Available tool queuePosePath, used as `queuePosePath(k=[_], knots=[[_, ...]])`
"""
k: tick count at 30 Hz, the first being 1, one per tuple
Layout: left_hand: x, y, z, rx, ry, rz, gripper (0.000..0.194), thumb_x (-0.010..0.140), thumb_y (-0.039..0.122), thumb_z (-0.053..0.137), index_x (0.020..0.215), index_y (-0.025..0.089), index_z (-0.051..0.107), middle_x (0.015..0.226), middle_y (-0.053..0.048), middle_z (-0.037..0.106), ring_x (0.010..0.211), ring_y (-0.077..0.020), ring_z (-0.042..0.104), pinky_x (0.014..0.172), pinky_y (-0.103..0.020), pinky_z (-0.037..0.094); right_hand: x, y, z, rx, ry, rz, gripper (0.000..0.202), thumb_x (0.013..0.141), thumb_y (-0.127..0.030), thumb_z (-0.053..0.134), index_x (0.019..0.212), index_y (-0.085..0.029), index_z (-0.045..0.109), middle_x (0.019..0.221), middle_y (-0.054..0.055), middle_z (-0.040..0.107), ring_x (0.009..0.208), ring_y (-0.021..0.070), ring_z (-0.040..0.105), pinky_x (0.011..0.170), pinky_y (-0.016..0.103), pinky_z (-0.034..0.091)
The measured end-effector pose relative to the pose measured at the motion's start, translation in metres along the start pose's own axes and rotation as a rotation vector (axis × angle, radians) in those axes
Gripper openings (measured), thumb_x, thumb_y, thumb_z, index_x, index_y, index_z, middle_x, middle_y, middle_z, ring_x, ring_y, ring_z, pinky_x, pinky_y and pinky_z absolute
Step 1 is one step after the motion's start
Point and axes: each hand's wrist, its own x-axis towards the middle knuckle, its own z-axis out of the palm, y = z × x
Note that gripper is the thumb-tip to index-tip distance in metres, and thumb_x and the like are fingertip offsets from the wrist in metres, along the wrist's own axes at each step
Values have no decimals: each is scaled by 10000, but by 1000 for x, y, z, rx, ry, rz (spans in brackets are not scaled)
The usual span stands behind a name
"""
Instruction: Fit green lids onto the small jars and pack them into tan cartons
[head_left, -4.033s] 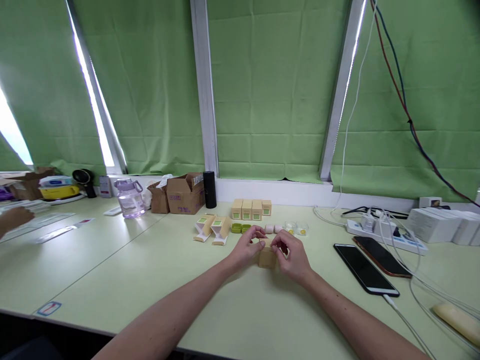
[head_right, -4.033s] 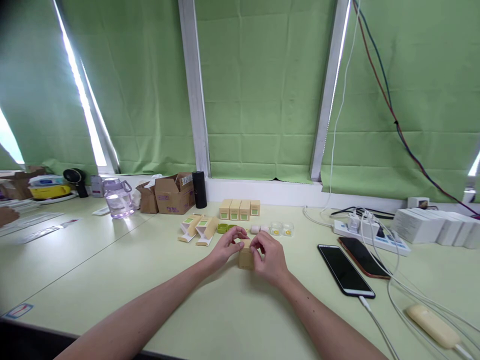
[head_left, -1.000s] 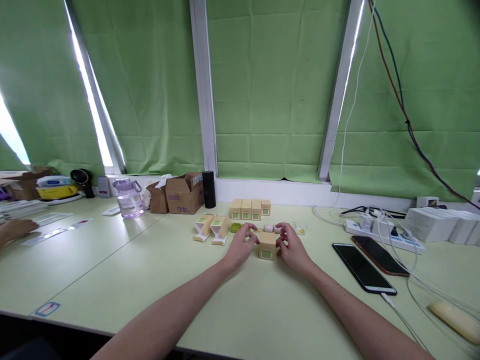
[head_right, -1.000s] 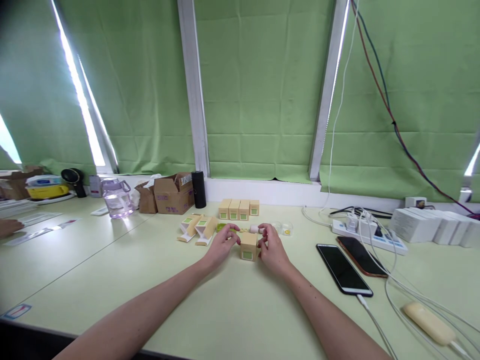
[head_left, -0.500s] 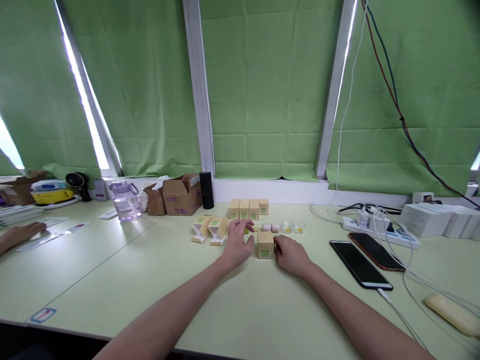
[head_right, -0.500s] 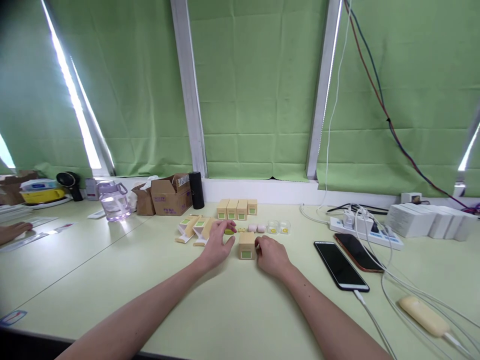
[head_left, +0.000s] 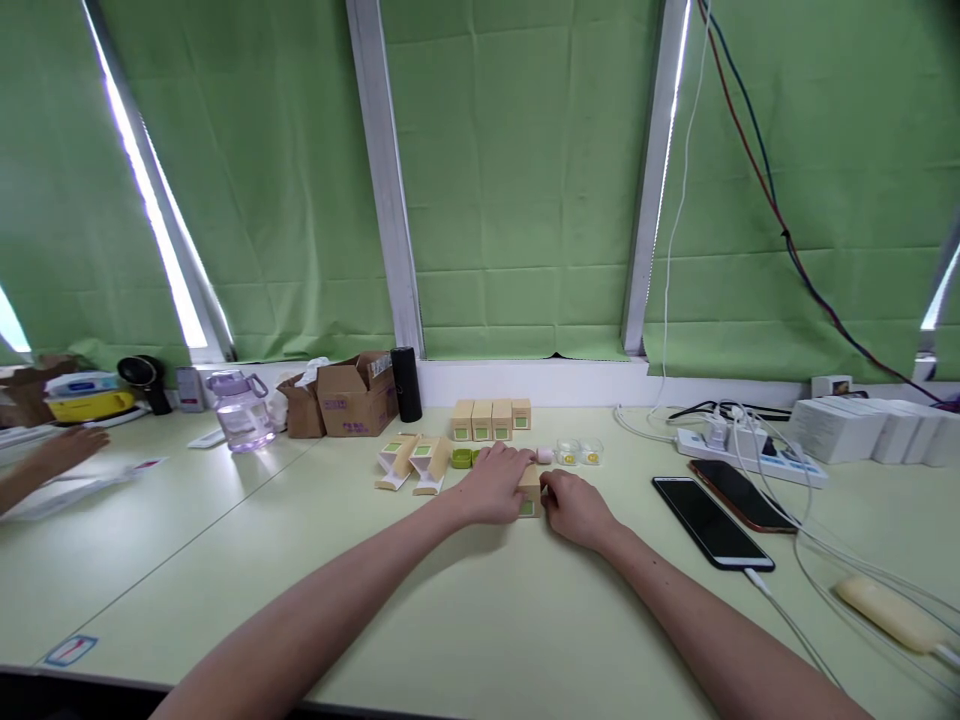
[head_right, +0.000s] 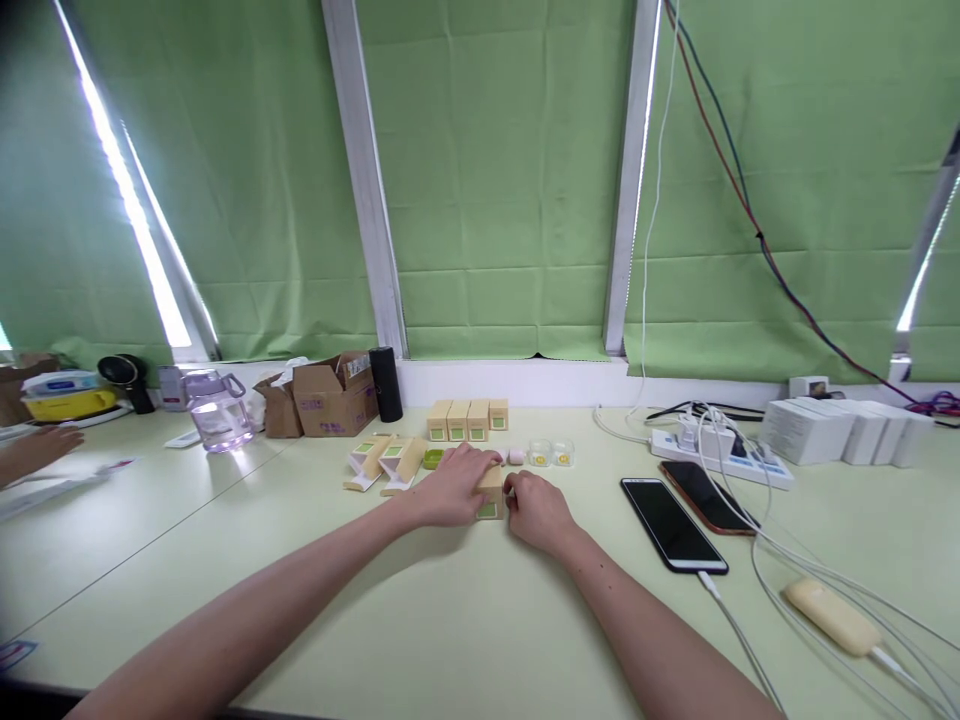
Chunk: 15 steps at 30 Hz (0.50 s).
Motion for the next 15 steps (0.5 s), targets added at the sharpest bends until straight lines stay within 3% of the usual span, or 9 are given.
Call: queuePosePath(k=[3, 9, 12, 15], knots=[[22, -4, -12, 18, -66, -18, 545, 583, 126, 760, 1104, 256, 665, 986, -96, 696, 1074, -395, 579, 1026, -497, 382, 0, 0, 0, 2, -6, 3, 177, 860, -99, 586, 969, -204, 678, 987, 82, 720, 891, 222, 648, 654, 280, 319], [82, -1, -42, 177, 16, -4, 619, 620, 110, 740, 1215, 227, 616, 1072, -131, 698, 1189, -425, 525, 1077, -516, 303, 0, -2, 1, -15, -26, 14, 200, 893, -130, 555, 1024, -206, 686, 1049, 90, 721, 941, 240, 651, 665, 291, 333], [111, -3, -44, 376, -30, -16, 710, 654, 100, 707, 1337, 199, 538, 1163, -168, 682, 1220, -417, 496, 1049, -515, 312, 0, -3, 1, -28, -37, 19, 205, 902, -136, 546, 1040, -208, 678, 1065, 89, 721, 958, 247, 652, 662, 295, 330], [130, -12, -33, 489, -53, -68, 708, 697, 105, 666, 1381, 175, 496, 1218, -184, 671, 1215, -394, 496, 1011, -493, 333, 0, -4, 1, -41, -45, 21, 207, 907, -136, 541, 1049, -210, 672, 1083, 85, 720, 976, 242, 650, 667, 294, 334]])
